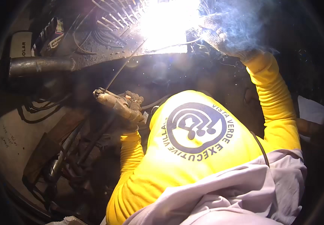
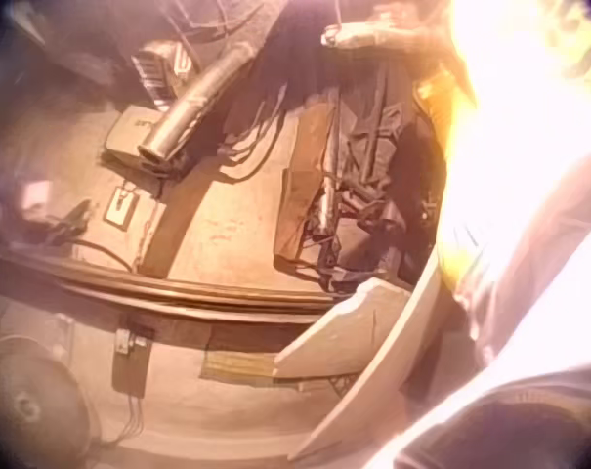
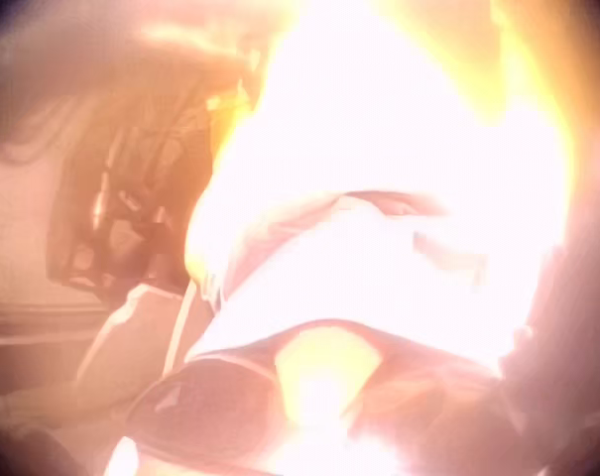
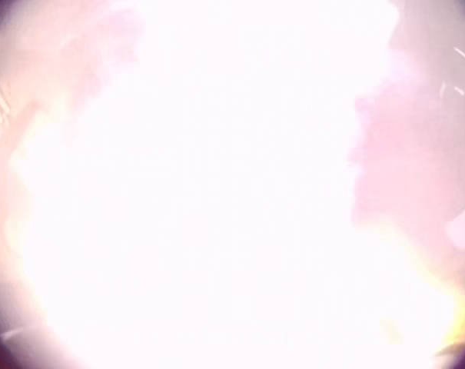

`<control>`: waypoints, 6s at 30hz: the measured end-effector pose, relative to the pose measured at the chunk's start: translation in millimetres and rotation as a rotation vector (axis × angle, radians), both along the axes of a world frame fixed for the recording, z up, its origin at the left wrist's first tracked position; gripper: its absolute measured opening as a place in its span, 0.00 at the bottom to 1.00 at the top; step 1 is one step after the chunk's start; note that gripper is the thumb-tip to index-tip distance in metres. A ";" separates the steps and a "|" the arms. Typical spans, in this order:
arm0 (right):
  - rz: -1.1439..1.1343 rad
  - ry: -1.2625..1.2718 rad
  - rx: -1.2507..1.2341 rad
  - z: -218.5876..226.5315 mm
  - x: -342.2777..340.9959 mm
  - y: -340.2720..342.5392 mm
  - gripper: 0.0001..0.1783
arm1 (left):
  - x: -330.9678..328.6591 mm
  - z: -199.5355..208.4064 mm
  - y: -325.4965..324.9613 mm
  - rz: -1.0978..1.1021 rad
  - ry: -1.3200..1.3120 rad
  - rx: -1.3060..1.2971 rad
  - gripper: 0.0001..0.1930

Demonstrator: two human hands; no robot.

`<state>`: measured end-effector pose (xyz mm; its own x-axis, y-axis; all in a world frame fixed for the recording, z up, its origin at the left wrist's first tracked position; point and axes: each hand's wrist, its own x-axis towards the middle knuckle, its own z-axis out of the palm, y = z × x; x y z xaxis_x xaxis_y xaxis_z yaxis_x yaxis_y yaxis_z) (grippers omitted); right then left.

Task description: The person welds metal rods together to form a circular frame structure using a welding tool and then uses a machine to bend metal rods.

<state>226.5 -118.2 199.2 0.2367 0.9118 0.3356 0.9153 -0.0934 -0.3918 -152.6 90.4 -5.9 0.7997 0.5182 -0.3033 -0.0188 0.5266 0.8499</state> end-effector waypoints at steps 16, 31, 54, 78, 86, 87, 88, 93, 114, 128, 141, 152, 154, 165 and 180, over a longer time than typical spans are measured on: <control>-0.014 0.024 -0.030 -11.3 4.7 4.6 0.09 | 2.2 -7.9 1.2 0.015 -0.215 -0.392 0.06; -0.056 -0.042 -0.022 -25.9 22.2 -12.2 0.08 | 20.3 -1.5 13.2 -0.232 -0.625 -1.539 0.06; -0.063 -0.051 -0.058 -13.5 18.1 0.7 0.09 | 19.3 -13.1 10.0 -0.225 -0.277 -0.234 0.11; -0.100 0.008 -0.069 13.0 8.9 3.9 0.07 | 10.3 -43.1 19.1 -0.333 0.236 1.453 0.22; -0.145 0.006 -0.088 11.9 7.5 0.6 0.06 | 36.9 -9.0 -1.2 -0.250 0.055 0.932 0.12; -0.159 -0.046 -0.048 5.0 8.6 -3.0 0.06 | 38.2 -8.9 -3.4 -0.151 -0.126 0.242 0.12; -0.175 -0.100 -0.008 -1.7 9.4 -7.5 0.05 | 39.2 -8.7 -6.1 0.017 -0.199 -0.228 0.12; -0.512 1.122 0.178 -61.9 42.4 -2.7 0.05 | 28.4 -35.8 -1.4 -0.025 -0.168 0.106 0.12; -0.064 -0.011 -0.058 15.1 10.8 7.4 0.06 | 29.6 0.1 -4.1 -0.005 0.151 0.449 0.08; -0.073 0.006 -0.034 14.0 12.5 3.8 0.07 | 20.9 -15.7 10.2 -0.265 0.270 1.272 0.17; 0.005 0.112 0.032 5.3 20.8 -5.3 0.07 | 39.0 13.1 -6.0 0.109 -0.196 -0.021 0.15; 0.060 0.083 -0.006 -0.1 27.8 -0.5 0.08 | 32.1 8.0 -0.4 0.115 -0.334 -0.226 0.13; 0.056 0.121 0.014 6.7 22.9 2.0 0.09 | 28.2 0.9 -2.3 0.067 -0.200 -0.139 0.13; -0.070 -0.020 -0.095 11.9 14.3 5.3 0.06 | 25.9 -11.5 2.0 -0.169 0.196 0.833 0.17; -0.047 0.020 0.007 19.6 15.4 3.6 0.06 | 28.1 -11.1 0.9 -0.088 0.108 0.433 0.12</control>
